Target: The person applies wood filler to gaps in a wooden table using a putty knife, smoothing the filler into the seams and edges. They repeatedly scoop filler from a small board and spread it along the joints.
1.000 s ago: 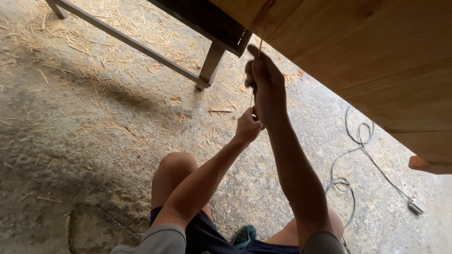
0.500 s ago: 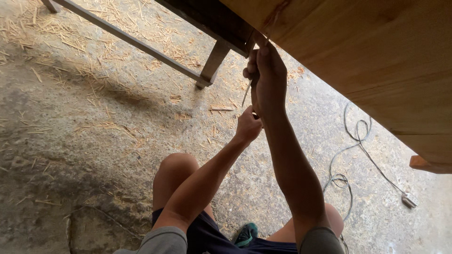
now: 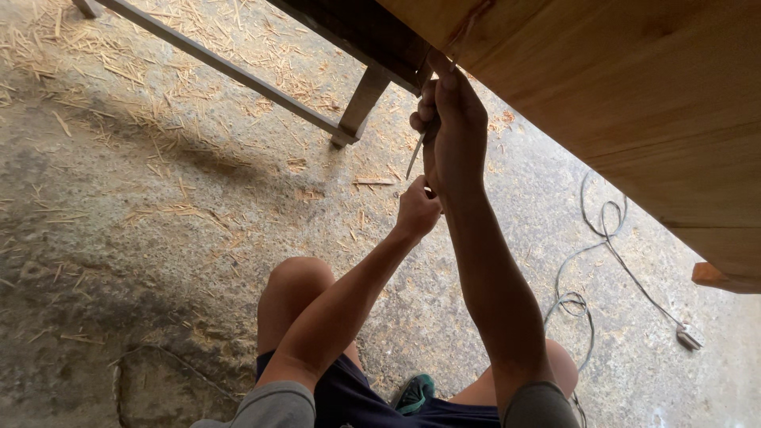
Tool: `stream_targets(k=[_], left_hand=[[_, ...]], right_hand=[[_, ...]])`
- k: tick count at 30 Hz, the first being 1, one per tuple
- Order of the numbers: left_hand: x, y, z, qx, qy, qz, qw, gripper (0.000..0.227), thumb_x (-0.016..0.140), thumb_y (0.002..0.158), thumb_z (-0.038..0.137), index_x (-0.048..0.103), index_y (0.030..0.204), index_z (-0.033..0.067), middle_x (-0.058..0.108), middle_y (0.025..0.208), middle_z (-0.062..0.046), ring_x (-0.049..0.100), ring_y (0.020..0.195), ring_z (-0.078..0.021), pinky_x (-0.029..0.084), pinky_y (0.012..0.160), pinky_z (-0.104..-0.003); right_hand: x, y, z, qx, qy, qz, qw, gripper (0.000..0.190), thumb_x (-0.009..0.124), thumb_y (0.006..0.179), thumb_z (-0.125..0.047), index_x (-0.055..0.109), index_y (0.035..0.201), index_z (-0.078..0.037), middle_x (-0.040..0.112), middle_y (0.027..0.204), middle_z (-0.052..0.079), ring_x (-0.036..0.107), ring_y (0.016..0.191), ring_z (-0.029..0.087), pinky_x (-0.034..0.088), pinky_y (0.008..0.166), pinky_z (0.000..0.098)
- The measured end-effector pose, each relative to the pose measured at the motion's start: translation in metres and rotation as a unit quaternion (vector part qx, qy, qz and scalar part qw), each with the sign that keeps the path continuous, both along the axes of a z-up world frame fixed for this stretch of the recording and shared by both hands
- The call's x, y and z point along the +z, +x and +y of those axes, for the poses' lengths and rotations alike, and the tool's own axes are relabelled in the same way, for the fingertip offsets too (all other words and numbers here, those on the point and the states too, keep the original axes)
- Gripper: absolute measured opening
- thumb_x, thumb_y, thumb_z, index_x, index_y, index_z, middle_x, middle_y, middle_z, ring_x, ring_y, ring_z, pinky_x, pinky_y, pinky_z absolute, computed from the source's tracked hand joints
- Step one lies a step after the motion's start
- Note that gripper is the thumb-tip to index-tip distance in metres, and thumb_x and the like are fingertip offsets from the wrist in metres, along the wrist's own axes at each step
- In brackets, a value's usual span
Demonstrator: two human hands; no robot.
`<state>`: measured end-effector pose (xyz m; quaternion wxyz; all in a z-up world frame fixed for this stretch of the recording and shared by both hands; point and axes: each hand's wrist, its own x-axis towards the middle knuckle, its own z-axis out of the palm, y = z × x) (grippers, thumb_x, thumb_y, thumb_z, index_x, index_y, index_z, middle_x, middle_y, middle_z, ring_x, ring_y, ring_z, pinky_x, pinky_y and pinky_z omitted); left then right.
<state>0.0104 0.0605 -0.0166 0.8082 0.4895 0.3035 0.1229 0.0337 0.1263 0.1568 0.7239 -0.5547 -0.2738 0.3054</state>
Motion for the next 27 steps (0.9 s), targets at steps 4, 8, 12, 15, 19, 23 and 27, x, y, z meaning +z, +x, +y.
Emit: stream_targets(k=[4, 8, 12, 15, 19, 23, 27], left_hand=[[-0.009, 0.004, -0.003, 0.012, 0.0, -0.021, 1.0, 0.03, 0.07, 0.091, 0.018, 0.062, 0.111, -0.0025, 0.075, 0.096, -0.015, 0.075, 0.075, -0.0166, 0.062, 0.061, -0.029], [-0.008, 0.002, -0.001, 0.012, -0.002, -0.034, 0.999, 0.033, 0.068, 0.086, 0.013, 0.06, 0.114, -0.0017, 0.076, 0.093, -0.017, 0.077, 0.074, -0.0181, 0.065, 0.061, -0.03], [0.003, -0.005, 0.002, 0.011, 0.005, -0.025, 1.0, 0.038, 0.07, 0.096, 0.034, 0.059, 0.112, 0.001, 0.072, 0.093, -0.013, 0.07, 0.072, -0.0146, 0.058, 0.055, -0.029], [0.011, -0.008, 0.001, 0.016, -0.003, -0.012, 1.0, 0.038, 0.071, 0.096, 0.036, 0.062, 0.106, 0.0014, 0.073, 0.089, -0.012, 0.068, 0.069, -0.0138, 0.054, 0.054, -0.028], [0.012, -0.008, -0.002, 0.036, 0.029, -0.017, 0.999, 0.029, 0.073, 0.092, 0.028, 0.063, 0.098, 0.0012, 0.073, 0.085, -0.012, 0.07, 0.069, -0.0127, 0.055, 0.056, -0.027], [0.008, -0.005, -0.006, 0.029, 0.016, -0.028, 0.999, 0.028, 0.073, 0.093, 0.021, 0.062, 0.1, -0.0036, 0.072, 0.088, -0.015, 0.071, 0.072, -0.0155, 0.059, 0.06, -0.029], [0.008, -0.004, -0.006, 0.025, 0.009, -0.021, 0.999, 0.037, 0.072, 0.09, 0.022, 0.061, 0.117, -0.0016, 0.071, 0.095, -0.014, 0.074, 0.076, -0.0181, 0.064, 0.064, -0.032]], right_hand=[[0.005, -0.002, 0.001, -0.001, 0.004, 0.004, 1.0, 0.04, 0.054, 0.113, -0.023, 0.058, 0.147, -0.002, 0.052, 0.092, -0.001, 0.046, 0.08, 0.009, 0.044, 0.072, 0.0265], [0.014, -0.011, -0.01, -0.022, -0.049, 0.045, 0.998, 0.042, 0.052, 0.113, -0.025, 0.054, 0.141, 0.006, 0.058, 0.092, 0.003, 0.054, 0.077, 0.011, 0.05, 0.071, 0.0301], [0.016, -0.026, -0.034, -0.003, -0.152, -0.085, 0.985, 0.042, 0.05, 0.113, -0.023, 0.057, 0.148, 0.0, 0.059, 0.087, 0.001, 0.054, 0.069, 0.006, 0.05, 0.065, 0.0247], [0.016, -0.026, -0.047, -0.036, -0.202, -0.135, 0.969, 0.039, 0.051, 0.109, -0.017, 0.057, 0.145, -0.002, 0.064, 0.089, 0.002, 0.052, 0.064, 0.004, 0.046, 0.055, 0.0213], [0.019, -0.02, -0.059, -0.036, -0.17, -0.142, 0.975, 0.031, 0.057, 0.107, -0.008, 0.059, 0.137, -0.002, 0.068, 0.091, 0.004, 0.051, 0.059, 0.004, 0.043, 0.05, 0.0206], [0.023, -0.023, -0.069, -0.084, -0.226, -0.217, 0.946, 0.029, 0.064, 0.103, -0.004, 0.062, 0.131, -0.003, 0.068, 0.088, 0.004, 0.055, 0.057, 0.003, 0.044, 0.049, 0.021], [0.031, -0.021, -0.069, -0.141, -0.199, -0.373, 0.895, 0.024, 0.072, 0.099, 0.0, 0.067, 0.122, -0.002, 0.07, 0.091, 0.005, 0.064, 0.064, 0.006, 0.05, 0.052, 0.0231]])
